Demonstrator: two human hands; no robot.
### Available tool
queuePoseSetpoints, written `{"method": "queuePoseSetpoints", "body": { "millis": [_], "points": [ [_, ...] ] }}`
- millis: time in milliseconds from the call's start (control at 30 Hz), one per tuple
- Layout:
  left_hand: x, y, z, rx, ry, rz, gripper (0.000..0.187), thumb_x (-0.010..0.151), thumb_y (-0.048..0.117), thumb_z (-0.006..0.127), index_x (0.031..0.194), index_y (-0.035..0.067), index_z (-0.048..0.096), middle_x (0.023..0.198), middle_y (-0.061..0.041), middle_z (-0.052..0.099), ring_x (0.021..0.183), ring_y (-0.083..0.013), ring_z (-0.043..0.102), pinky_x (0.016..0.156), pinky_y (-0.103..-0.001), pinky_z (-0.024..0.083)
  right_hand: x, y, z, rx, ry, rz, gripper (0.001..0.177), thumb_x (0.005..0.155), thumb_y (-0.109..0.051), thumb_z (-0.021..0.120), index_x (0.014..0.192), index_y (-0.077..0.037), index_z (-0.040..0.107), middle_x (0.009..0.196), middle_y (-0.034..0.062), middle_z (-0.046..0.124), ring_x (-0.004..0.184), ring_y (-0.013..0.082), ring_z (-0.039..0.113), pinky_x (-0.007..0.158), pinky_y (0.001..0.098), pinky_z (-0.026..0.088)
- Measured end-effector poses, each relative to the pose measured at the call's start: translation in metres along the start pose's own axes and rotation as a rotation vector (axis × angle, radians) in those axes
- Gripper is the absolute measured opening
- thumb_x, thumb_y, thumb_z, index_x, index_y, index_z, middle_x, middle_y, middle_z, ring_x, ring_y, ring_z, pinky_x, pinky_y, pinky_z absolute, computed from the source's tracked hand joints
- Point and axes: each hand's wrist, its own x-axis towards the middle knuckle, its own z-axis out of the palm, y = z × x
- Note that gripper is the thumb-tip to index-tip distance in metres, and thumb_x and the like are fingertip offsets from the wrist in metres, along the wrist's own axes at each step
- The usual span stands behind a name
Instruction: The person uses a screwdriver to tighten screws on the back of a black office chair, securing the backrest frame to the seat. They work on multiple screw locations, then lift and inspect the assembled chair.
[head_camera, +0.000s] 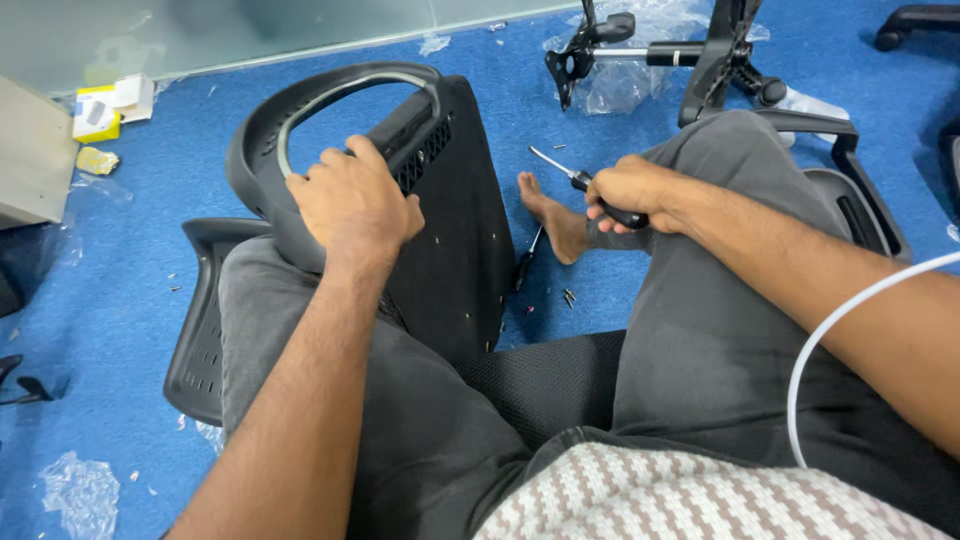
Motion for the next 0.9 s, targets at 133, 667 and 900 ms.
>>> {"method": "queuePoseSetpoints", "body": {
  "millis": [133,667,900],
  "points": [
    [0.005,-0.001,-0.001,0.086,-0.104,0.026,0.109,0.053,0.055,0.095,0.137,0.0,0.051,0.114,-0.018,0.067,0.102,-0.0329,0.068,0.096,-0.049,0.044,0.009,-0.014,0.011,0.049,-0.067,-0.013,0.021,0.096,-0.019,0.056,0.099,-0.001,0.066,0.082,0.008,0.07,0.059,0.0127,0.062,0.047,0.0264,0.05],
    [0.013,-0.069,0.024,-0.109,-0.178,-0.204,0.067,0.057,0.044,0.101,0.103,0.005,0.074,0.096,-0.018,0.075,0.089,-0.0361,0.073,0.077,-0.046,0.057,0.17,0.039,0.093,0.157,-0.476,0.54,0.031,0.1,-0.02,0.059,0.113,0.006,0.05,0.101,0.0185,0.061,0.079,0.0237,0.067,0.059,0.0305,0.062],
    [0.026,-0.09,0.037,-0.15,-0.194,-0.261,0.066,0.055,0.042,0.102,0.102,0.005,0.076,0.093,-0.018,0.075,0.086,-0.0364,0.074,0.074,-0.045,0.06,0.23,0.151,0.138,0.0,-0.262,0.615,0.038,0.101,-0.026,0.062,0.135,-0.01,0.056,0.123,0.0088,0.055,0.105,0.0236,0.062,0.085,0.042,0.063]
  ]
}}
